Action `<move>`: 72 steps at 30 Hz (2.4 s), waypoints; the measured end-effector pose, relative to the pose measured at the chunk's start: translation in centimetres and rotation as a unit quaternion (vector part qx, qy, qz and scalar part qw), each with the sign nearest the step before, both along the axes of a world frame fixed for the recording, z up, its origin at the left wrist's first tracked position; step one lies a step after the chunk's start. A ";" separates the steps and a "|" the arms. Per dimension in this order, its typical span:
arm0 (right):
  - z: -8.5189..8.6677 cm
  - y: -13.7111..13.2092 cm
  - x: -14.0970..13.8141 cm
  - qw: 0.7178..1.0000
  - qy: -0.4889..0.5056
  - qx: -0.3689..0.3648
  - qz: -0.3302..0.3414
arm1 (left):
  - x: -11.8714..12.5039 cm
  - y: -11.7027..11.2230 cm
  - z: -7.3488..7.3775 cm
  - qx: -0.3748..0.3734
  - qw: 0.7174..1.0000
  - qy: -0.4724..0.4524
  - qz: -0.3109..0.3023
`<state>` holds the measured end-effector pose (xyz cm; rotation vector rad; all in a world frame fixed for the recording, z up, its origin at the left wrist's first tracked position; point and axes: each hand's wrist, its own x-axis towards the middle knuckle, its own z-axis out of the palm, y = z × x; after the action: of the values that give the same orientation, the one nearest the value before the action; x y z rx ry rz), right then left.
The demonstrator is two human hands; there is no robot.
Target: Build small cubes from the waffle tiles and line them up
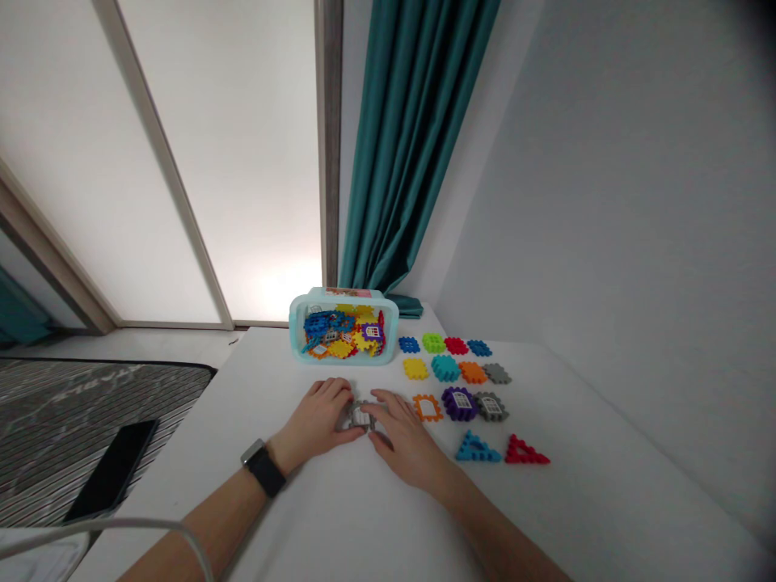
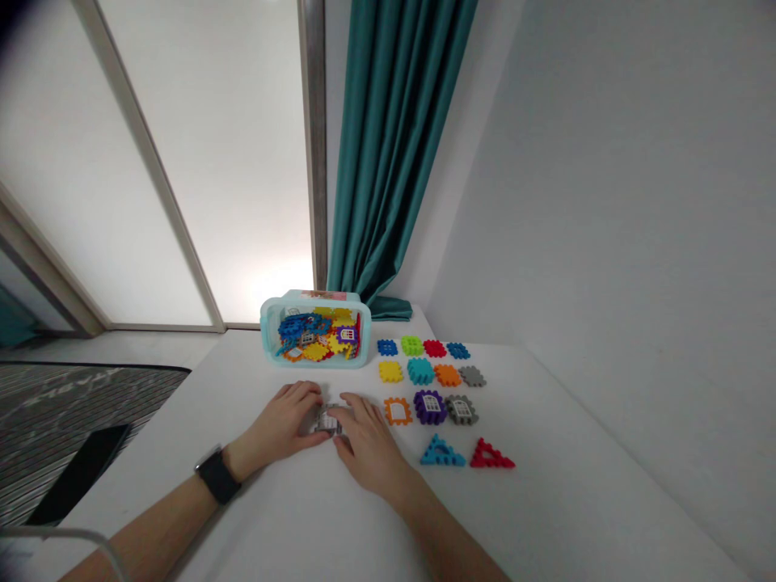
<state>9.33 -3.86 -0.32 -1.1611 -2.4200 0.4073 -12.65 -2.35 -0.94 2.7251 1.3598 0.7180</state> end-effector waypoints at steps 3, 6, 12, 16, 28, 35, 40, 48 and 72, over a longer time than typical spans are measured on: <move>-0.5 0.1 0.1 0.989 0.144 -0.030 -0.027 | -0.1 -0.2 0.5 0.038 0.999 -0.023 0.007; -0.6 0.5 0.0 0.942 0.307 -0.116 -0.073 | -0.3 -0.4 1.0 0.091 0.994 -0.056 0.014; 0.4 0.3 -0.5 0.836 0.451 -0.305 -0.059 | -0.3 -0.9 1.5 0.148 0.985 -0.088 0.004; 0.8 0.0 -0.6 0.814 0.472 -0.336 -0.049 | -0.2 -1.1 1.6 0.168 0.983 -0.080 -0.013; 0.3 -0.1 -0.9 0.796 0.494 -0.347 -0.051 | 0.3 -1.0 1.5 0.159 0.985 -0.059 -0.034; 0.6 0.0 -1.0 0.798 0.492 -0.346 -0.038 | 1.0 -1.4 1.6 0.156 0.986 -0.045 -0.042; 0.1 0.0 -0.9 0.810 0.475 -0.340 -0.044 | 1.0 -1.4 1.6 0.153 0.987 -0.032 -0.042; 0.4 -0.3 -0.8 0.834 0.446 -0.324 -0.021 | 1.3 -1.6 1.8 0.072 0.990 -0.111 -0.052; -1.3 0.7 -0.5 0.882 0.416 -0.210 -0.067 | 0.7 -1.2 1.5 0.094 0.988 -0.119 -0.024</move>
<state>8.86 -3.18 -1.58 -1.0046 -1.5239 1.1551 -11.95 -3.58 0.58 2.6833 1.2268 1.1807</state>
